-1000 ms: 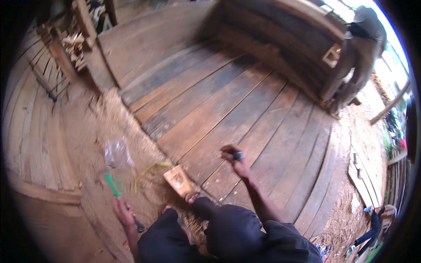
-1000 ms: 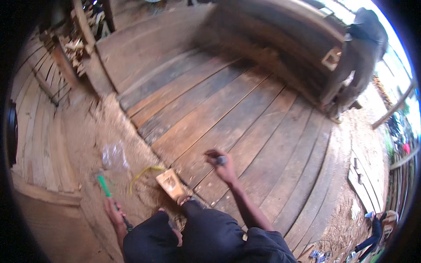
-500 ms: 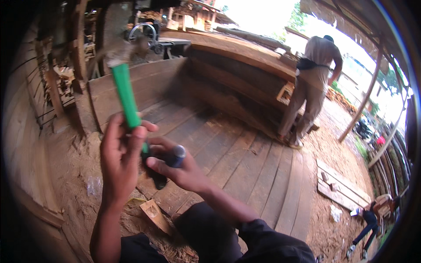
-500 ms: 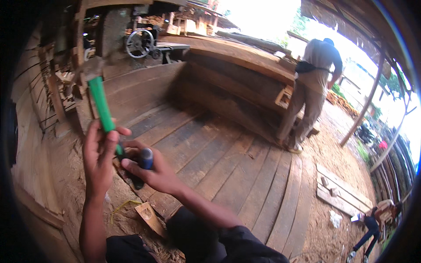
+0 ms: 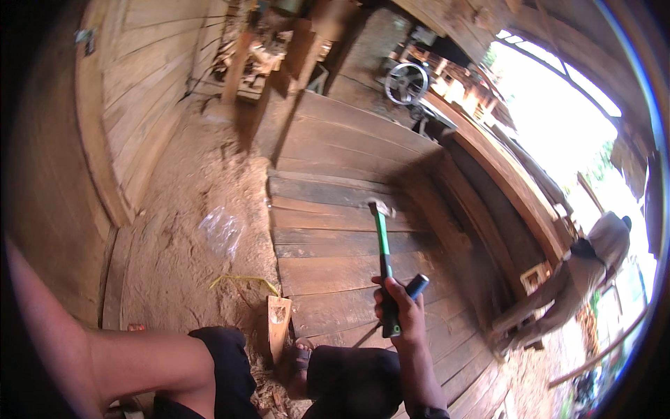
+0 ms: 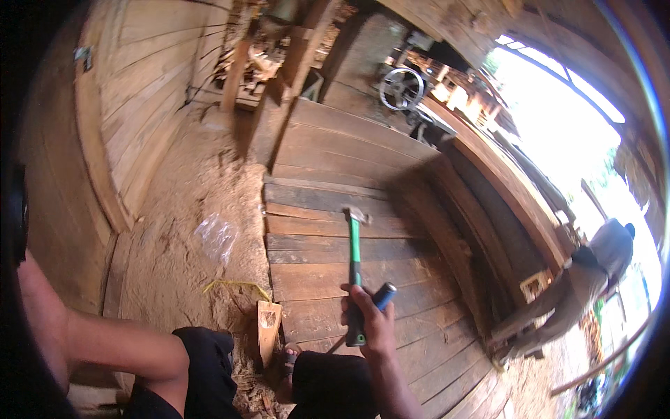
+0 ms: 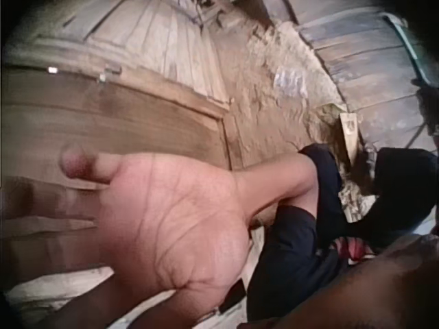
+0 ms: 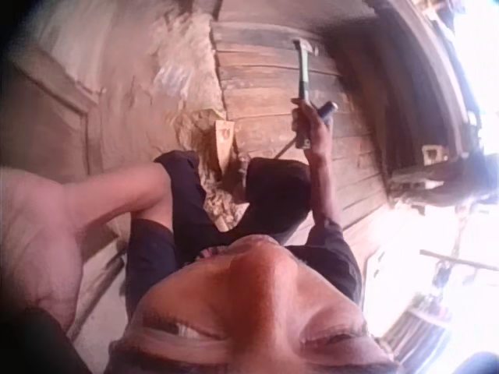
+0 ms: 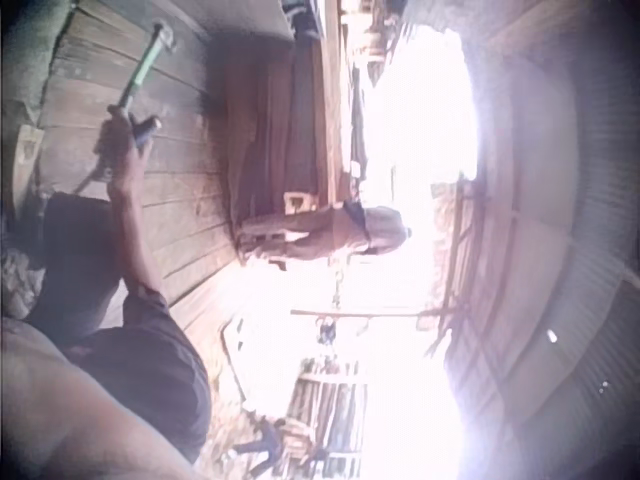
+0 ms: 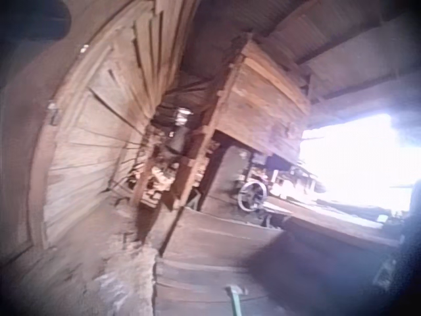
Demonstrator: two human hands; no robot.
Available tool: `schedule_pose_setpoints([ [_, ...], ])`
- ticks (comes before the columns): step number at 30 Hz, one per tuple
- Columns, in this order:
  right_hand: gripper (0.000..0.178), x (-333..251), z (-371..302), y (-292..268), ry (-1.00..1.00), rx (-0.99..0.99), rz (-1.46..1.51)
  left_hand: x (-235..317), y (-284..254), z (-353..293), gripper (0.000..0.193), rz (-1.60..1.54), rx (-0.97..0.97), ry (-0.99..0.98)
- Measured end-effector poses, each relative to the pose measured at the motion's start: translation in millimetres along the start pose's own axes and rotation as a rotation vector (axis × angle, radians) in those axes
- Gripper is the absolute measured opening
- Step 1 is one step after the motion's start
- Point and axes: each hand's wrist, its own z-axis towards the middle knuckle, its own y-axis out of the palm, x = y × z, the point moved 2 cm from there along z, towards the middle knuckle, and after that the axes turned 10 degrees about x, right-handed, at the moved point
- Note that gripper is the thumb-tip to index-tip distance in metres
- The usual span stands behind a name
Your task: The person uses a chisel and hammer to carve a small wooden block placed on a wooden floor. They repeatedly strike the chisel to remove wood shavings, occasionally repositioning the block and clearing debris.
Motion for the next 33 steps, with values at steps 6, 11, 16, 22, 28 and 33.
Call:
schedule_pose_setpoints([
  [6,0.036,8,14,10,-0.053,-0.006,-0.049,-4,-29,-7,0.041,0.077,0.008,0.001],
  [11,0.036,7,7,23,-0.114,-0.034,-0.075,-8,-49,-7,0.041,0.105,0.008,-0.001],
  [16,0.037,7,1,33,-0.031,-0.081,-0.054,-7,-64,-6,0.041,0.105,0.005,-0.008],
  [22,0.040,10,-7,39,0.043,-0.090,-0.066,-13,-69,-8,0.041,0.080,-0.006,-0.027],
  [28,0.040,5,-20,51,0.035,-0.140,-0.047,-9,-76,-5,0.040,0.071,-0.017,-0.026],
  [33,0.041,3,-16,37,0.016,-0.081,-0.078,-13,-81,-8,0.040,0.059,-0.005,-0.039],
])
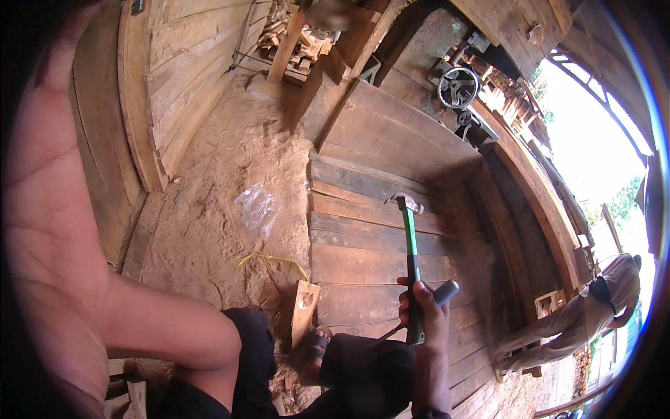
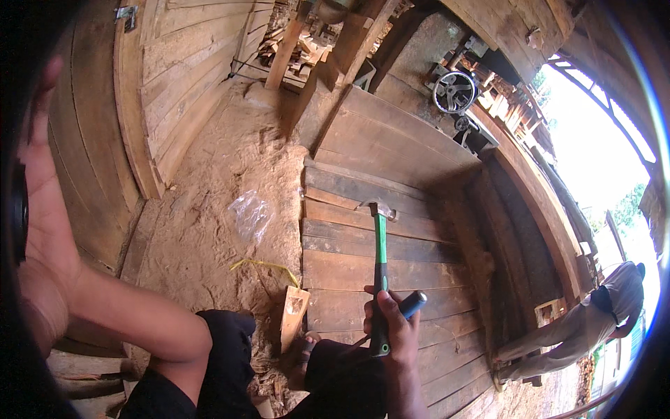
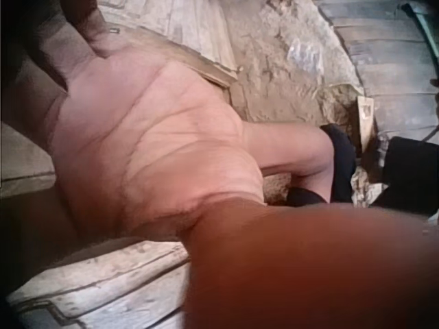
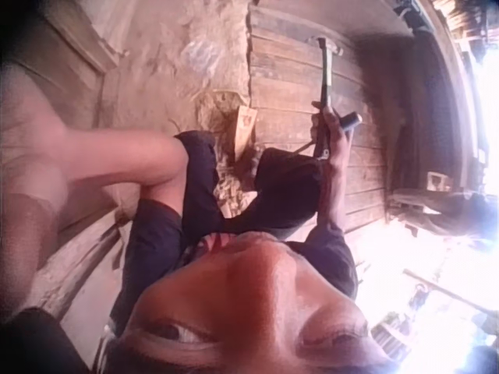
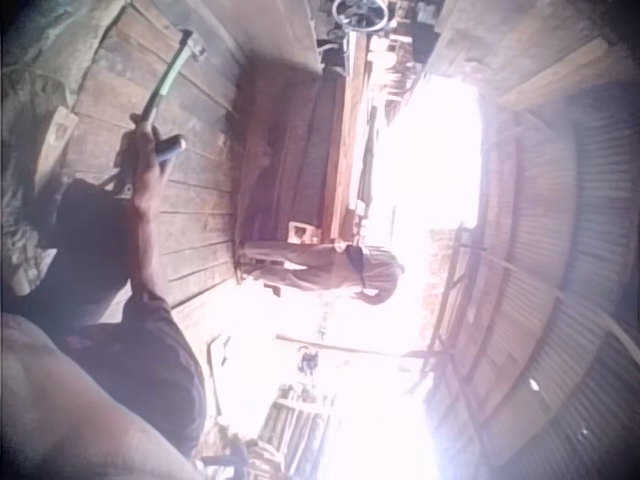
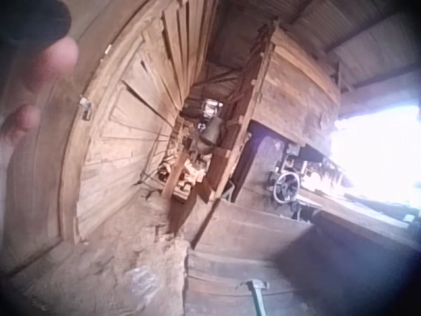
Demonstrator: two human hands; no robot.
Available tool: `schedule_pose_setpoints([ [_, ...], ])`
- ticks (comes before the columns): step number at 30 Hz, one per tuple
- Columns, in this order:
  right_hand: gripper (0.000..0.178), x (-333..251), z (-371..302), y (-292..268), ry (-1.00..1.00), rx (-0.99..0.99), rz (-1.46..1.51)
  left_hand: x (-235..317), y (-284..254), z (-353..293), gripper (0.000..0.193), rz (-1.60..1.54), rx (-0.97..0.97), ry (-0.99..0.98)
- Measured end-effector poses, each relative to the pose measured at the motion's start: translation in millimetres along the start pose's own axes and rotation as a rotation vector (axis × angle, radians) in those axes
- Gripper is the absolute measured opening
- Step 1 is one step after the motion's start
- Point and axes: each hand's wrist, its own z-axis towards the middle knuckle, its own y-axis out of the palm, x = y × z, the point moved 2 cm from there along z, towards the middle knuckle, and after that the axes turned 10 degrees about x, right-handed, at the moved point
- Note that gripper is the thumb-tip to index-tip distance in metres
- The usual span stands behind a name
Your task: The person uses a chisel and hammer to carve a small wooden block placed on a wooden floor. They repeatedly strike the chisel to remove wood shavings, occasionally repositioning the block and clearing debris.
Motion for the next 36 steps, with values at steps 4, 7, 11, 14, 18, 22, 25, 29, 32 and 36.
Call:
schedule_pose_setpoints([
  [4,0.041,-2,0,13,0.005,-0.044,0.031,13,-11,3,0.040,0.054,-0.017,0.005],
  [7,0.041,-1,0,10,-0.001,-0.054,0.041,10,-12,1,0.040,0.048,-0.013,-0.004],
  [11,0.040,0,0,7,0.003,-0.019,0.014,4,-11,1,0.040,0.035,-0.027,-0.011],
  [14,0.040,1,0,4,0.027,-0.032,0.018,5,-11,-1,0.040,0.039,-0.036,-0.021],
  [18,0.040,-2,-2,5,0.031,-0.021,0.026,0,-10,2,0.040,0.029,-0.043,-0.022],
  [22,0.040,-2,-2,4,0.051,-0.009,0.047,-2,-7,3,0.040,0.022,-0.046,-0.031],
  [25,0.040,1,0,3,0.044,-0.013,0.043,-4,-5,3,0.039,0.017,-0.044,-0.031],
  [29,0.042,-1,-1,3,0.047,-0.041,0.046,-5,-2,3,0.039,-0.001,-0.038,-0.032],
  [32,0.042,0,-2,2,0.040,-0.044,0.042,-8,3,3,0.039,-0.015,-0.045,-0.032],
  [36,0.041,-2,-4,2,0.017,-0.026,0.001,-13,12,2,0.039,-0.038,-0.051,-0.038],
])
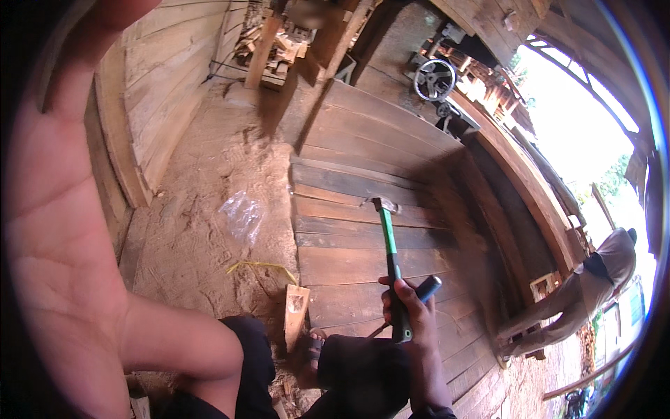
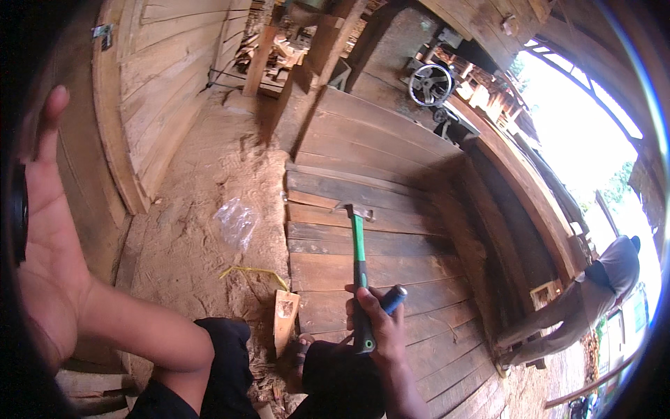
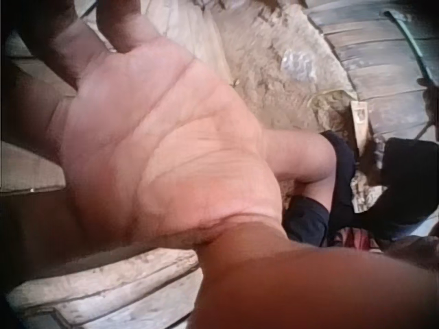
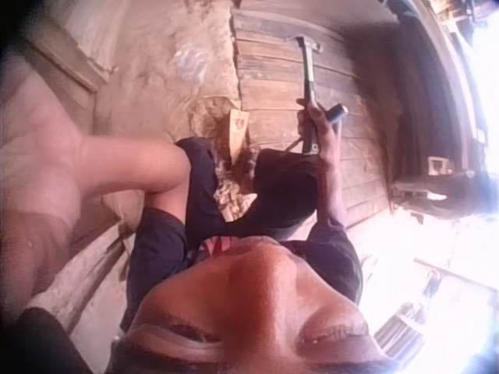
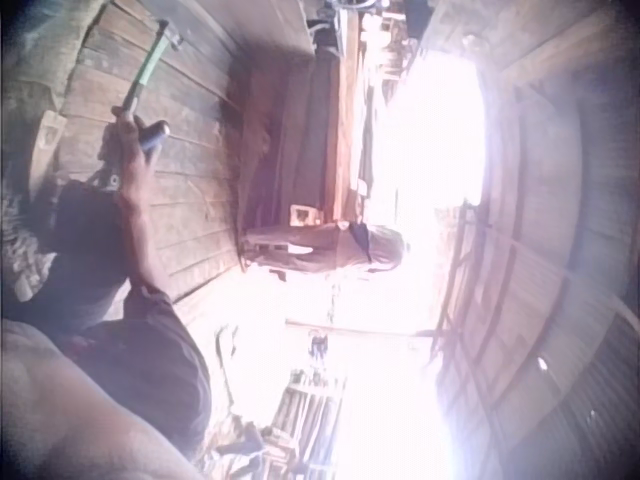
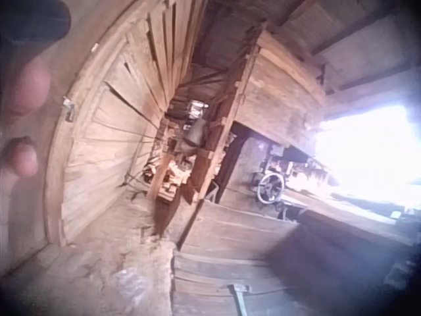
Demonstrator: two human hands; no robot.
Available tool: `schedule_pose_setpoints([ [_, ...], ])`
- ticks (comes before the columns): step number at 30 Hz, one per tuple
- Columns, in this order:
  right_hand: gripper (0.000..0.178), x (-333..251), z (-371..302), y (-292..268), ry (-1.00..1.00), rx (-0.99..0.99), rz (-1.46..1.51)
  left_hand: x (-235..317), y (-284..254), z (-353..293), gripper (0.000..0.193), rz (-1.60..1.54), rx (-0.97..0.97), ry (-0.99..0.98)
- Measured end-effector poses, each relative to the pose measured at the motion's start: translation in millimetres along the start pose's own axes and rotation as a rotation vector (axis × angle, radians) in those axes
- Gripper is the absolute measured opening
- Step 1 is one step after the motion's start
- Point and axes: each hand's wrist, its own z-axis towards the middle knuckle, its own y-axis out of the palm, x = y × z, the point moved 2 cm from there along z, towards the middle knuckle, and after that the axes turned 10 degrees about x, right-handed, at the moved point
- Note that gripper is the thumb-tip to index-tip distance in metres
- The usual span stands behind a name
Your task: The person uses a chisel and hammer to carve a small wooden block placed on a wooden floor. They repeatedly strike the chisel to remove wood shavings, occasionally repositioning the block and clearing debris.
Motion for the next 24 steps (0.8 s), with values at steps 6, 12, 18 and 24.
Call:
schedule_pose_setpoints([
  [6,0.038,1,1,-6,-0.011,0.003,0.011,-10,9,1,0.039,-0.049,0.010,-0.004],
  [12,0.038,5,5,-15,-0.004,0.011,0.038,-14,17,1,0.039,-0.072,0.006,-0.009],
  [18,0.039,6,6,-12,-0.005,-0.003,0.037,-7,17,6,0.039,-0.070,-0.005,-0.007],
  [24,0.040,6,4,-15,-0.012,0.015,0.042,-10,19,4,0.038,-0.097,-0.004,-0.012],
])
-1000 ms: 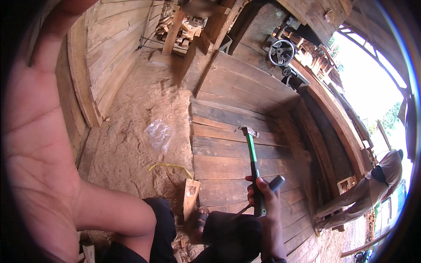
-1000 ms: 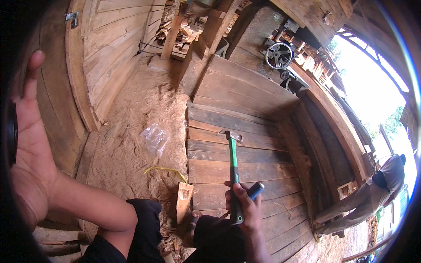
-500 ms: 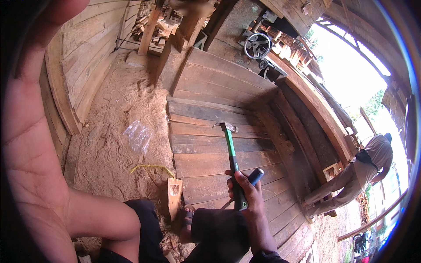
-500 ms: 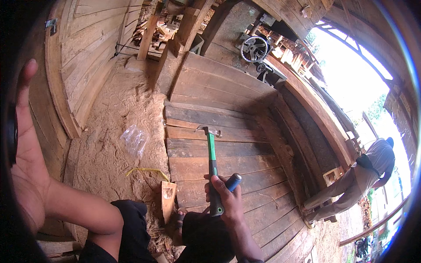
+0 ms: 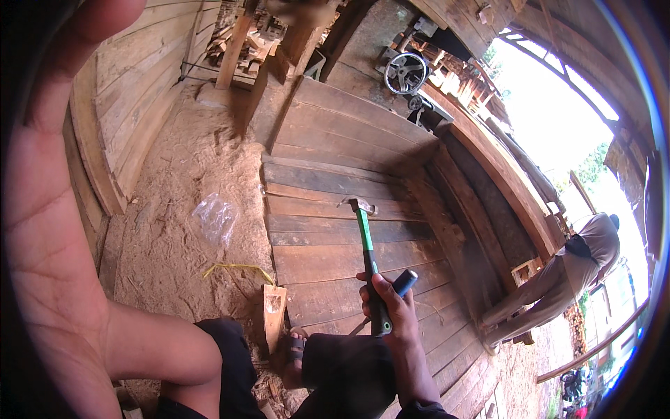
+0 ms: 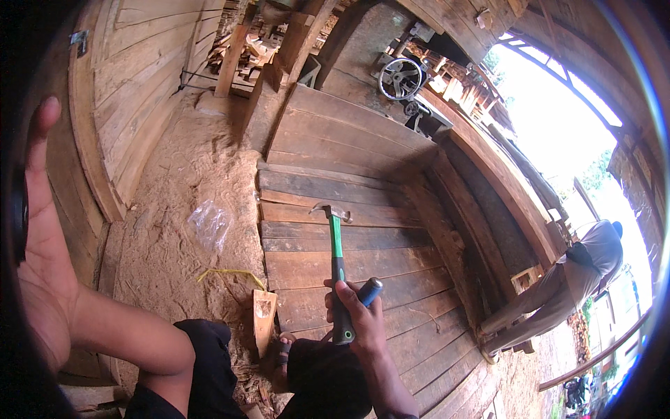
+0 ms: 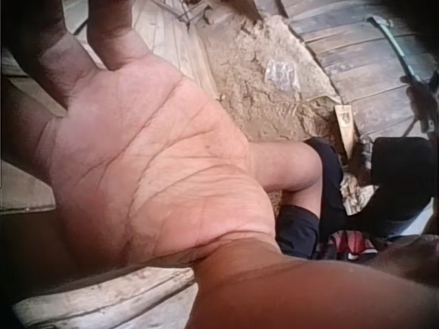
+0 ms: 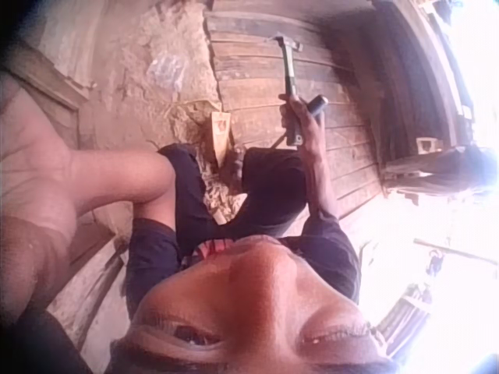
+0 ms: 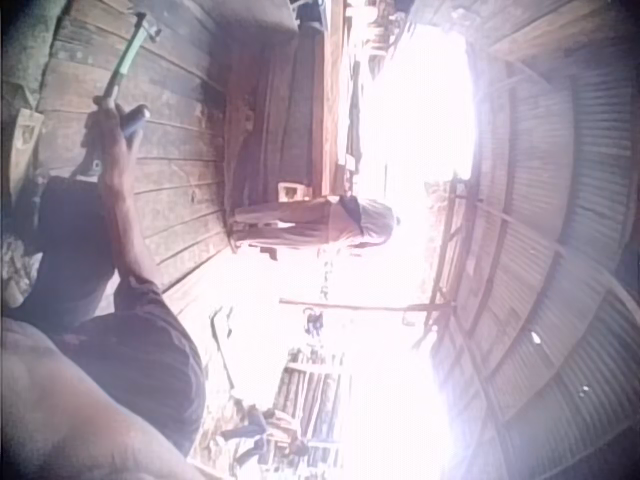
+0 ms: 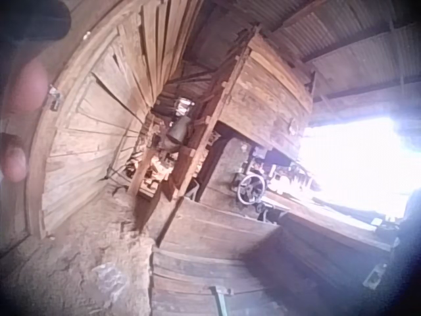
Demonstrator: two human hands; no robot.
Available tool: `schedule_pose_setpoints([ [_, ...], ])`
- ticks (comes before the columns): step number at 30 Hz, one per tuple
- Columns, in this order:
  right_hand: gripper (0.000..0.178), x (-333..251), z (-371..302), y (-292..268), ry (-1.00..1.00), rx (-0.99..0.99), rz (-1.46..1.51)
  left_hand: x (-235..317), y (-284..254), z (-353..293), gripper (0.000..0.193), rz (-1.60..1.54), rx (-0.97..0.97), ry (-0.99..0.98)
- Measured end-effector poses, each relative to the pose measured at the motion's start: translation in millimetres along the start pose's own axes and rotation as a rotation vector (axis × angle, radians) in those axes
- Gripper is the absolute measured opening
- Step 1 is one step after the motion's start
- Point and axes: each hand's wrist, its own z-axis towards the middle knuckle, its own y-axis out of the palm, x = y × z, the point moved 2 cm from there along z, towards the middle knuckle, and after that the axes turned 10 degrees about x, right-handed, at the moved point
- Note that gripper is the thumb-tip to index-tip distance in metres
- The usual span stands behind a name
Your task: The person uses a chisel and hammer to carve a small wooden block placed on a wooden floor. They repeatedly strike the chisel to remove wood shavings, occasionally repositioning the block and clearing debris.
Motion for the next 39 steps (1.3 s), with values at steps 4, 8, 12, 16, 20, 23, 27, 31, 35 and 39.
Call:
schedule_pose_setpoints([
  [4,0.040,-0.6,0.6,0.7,0.008,-0.011,0.000,2.7,-1.0,-0.7,0.038,0.001,-0.001,-0.001],
  [8,0.040,-1.9,0.1,0.8,0.018,-0.004,-0.011,4.0,-2.8,-0.4,0.038,0.009,-0.002,-0.004],
  [12,0.039,-3.4,-0.5,2.7,0.008,-0.014,-0.008,4.5,-1.5,1.8,0.038,0.002,-0.008,-0.009],
  [16,0.039,-2.0,0.7,2.0,0.011,-0.010,-0.013,5.2,-2.5,1.7,0.038,-0.004,-0.007,-0.009],
  [20,0.038,0.3,1.7,1.3,0.004,-0.017,-0.004,4.4,-3.5,0.9,0.038,-0.013,-0.004,-0.014],
  [23,0.038,0.2,1.5,2.0,0.001,-0.022,-0.003,5.3,-3.7,1.2,0.038,-0.016,-0.007,-0.012],
  [27,0.039,0.4,1.2,2.6,0.002,-0.019,-0.017,4.8,-3.7,0.9,0.038,-0.024,-0.011,-0.014],
  [31,0.039,0.5,1.6,2.7,0.004,-0.021,-0.015,4.8,-4.0,-0.3,0.038,-0.028,-0.011,-0.018],
  [35,0.040,0.8,1.2,3.5,0.001,-0.010,-0.016,4.0,-3.8,-0.7,0.038,-0.034,-0.016,-0.020],
  [39,0.040,1.4,1.6,2.5,-0.009,-0.012,-0.021,2.9,-3.3,-1.7,0.037,-0.040,-0.018,-0.023],
])
